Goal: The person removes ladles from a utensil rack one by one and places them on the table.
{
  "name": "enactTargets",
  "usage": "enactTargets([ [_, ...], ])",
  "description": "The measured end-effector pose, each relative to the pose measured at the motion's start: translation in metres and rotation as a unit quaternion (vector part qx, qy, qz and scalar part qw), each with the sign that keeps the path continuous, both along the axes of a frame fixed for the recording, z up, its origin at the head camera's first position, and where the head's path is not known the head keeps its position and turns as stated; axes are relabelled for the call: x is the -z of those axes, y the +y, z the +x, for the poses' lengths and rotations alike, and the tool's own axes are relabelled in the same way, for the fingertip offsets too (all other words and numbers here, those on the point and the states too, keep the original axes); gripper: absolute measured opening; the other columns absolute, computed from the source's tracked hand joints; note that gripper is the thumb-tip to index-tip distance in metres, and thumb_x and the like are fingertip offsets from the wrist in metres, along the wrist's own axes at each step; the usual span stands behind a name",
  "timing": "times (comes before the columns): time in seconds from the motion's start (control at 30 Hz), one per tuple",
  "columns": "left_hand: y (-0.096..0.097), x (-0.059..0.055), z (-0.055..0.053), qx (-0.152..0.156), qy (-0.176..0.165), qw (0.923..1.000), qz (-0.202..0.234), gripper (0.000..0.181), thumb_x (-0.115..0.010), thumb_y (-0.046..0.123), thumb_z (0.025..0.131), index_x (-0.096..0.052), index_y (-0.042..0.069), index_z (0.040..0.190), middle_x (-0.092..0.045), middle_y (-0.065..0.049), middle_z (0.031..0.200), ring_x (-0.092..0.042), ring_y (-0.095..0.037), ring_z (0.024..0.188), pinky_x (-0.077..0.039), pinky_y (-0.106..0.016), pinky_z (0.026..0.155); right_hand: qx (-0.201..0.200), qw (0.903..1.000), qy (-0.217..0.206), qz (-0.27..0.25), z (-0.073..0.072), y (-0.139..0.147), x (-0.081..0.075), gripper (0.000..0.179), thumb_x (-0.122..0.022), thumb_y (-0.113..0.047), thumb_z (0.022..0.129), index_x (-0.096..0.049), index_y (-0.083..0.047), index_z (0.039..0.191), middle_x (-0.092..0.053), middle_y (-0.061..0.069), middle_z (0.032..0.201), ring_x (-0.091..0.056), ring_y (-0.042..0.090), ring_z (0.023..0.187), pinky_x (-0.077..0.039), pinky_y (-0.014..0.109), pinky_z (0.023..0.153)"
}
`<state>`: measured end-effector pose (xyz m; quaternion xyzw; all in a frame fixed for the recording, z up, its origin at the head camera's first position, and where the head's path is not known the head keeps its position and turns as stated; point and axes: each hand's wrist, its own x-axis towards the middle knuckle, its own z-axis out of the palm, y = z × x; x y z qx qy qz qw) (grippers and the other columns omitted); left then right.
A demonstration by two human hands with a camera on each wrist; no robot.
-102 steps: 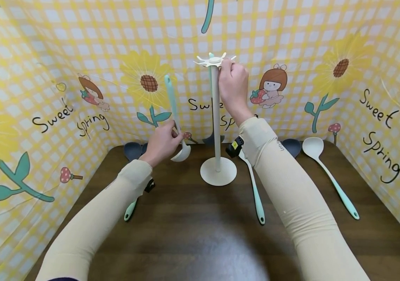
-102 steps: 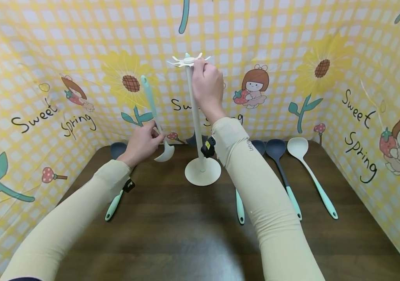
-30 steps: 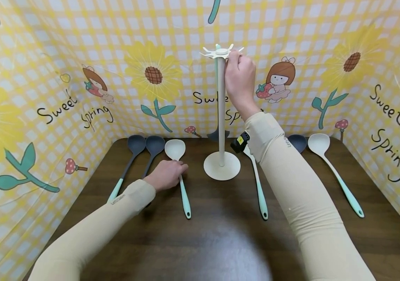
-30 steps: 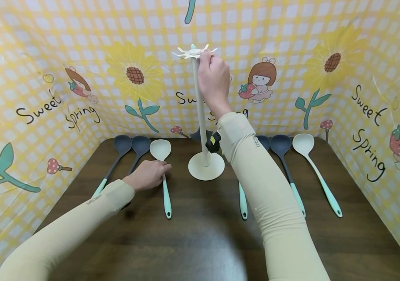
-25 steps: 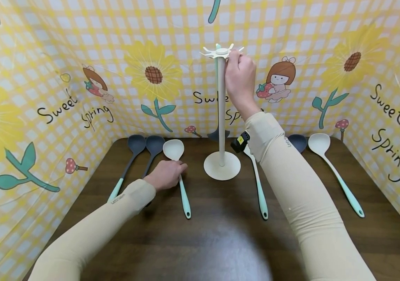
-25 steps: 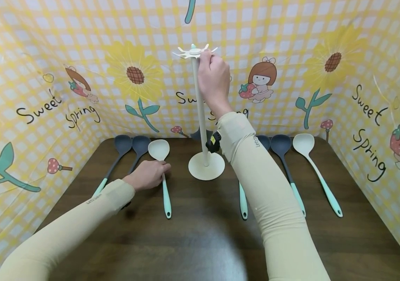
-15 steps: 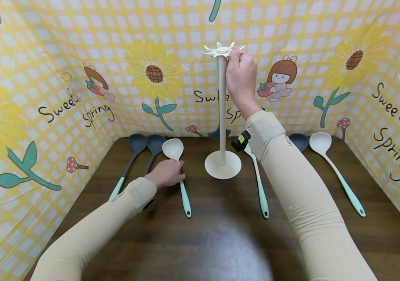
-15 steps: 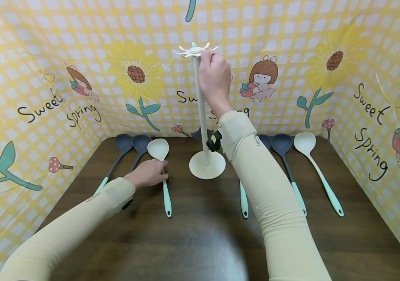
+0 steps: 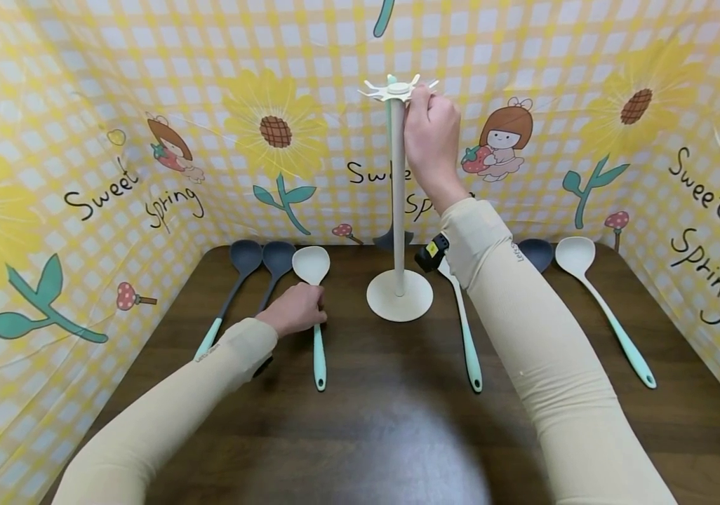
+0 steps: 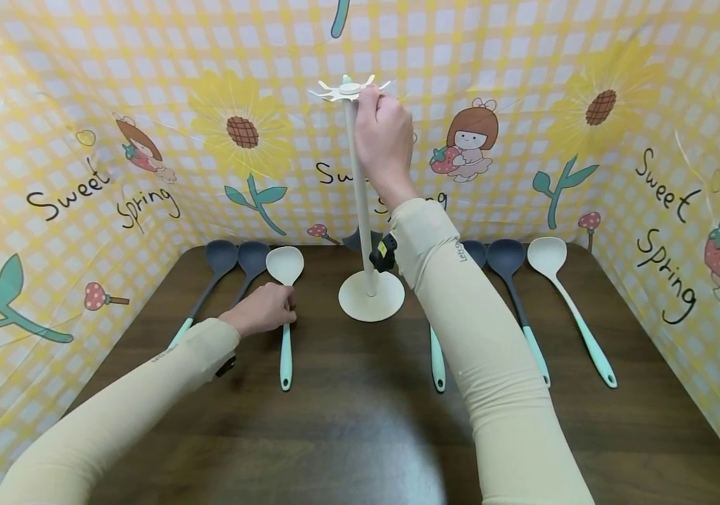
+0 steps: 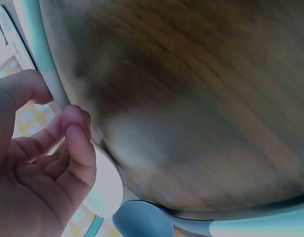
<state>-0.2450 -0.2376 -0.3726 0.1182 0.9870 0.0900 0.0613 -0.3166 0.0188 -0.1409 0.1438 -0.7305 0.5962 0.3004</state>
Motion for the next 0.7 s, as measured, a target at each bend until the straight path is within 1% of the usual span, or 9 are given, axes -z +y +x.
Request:
enactTargets([
  [0.2, -0.009, 0.001, -0.002, -0.002, -0.001, 1.0000, 0.003, 0.013, -0.071, 0.014, 0.083, -0.065, 0.007, 0.091, -0.065, -0.004, 0.083, -0.059, -0.018, 0.070, -0.048, -0.030, 0.062, 0.000, 1.0000, 0.001, 0.001, 0.000, 0.000, 0.000, 0.050, -0.034, -0.028, 0.107, -0.041, -0.013, 0.061, -0.036, -0.003, 0.054, -0.037, 0.012, 0.051, -0.032, 0.027, 0.051],
  [0.47, -0.019, 0.004, -0.004, -0.019, 0.008, 0.9998, 0.007, 0.011, -0.070, 0.009, 0.082, -0.065, 0.006, 0.092, -0.065, -0.004, 0.083, -0.058, -0.017, 0.070, -0.047, -0.030, 0.062, -0.001, 1.0000, 0.000, 0.000, 0.002, 0.000, -0.001, 0.049, -0.034, -0.027, 0.107, -0.041, -0.013, 0.061, -0.036, -0.002, 0.053, -0.036, 0.012, 0.049, -0.030, 0.027, 0.050],
  [0.7, -0.025, 0.005, -0.005, -0.009, 0.021, 0.9997, 0.004, 0.012, -0.069, 0.006, 0.080, -0.066, 0.005, 0.091, -0.065, -0.005, 0.083, -0.058, -0.017, 0.070, -0.048, -0.030, 0.062, -0.003, 1.0000, -0.002, 0.001, 0.003, 0.000, 0.000, 0.049, -0.034, -0.027, 0.108, -0.041, -0.013, 0.061, -0.036, -0.002, 0.053, -0.036, 0.012, 0.049, -0.030, 0.027, 0.049],
])
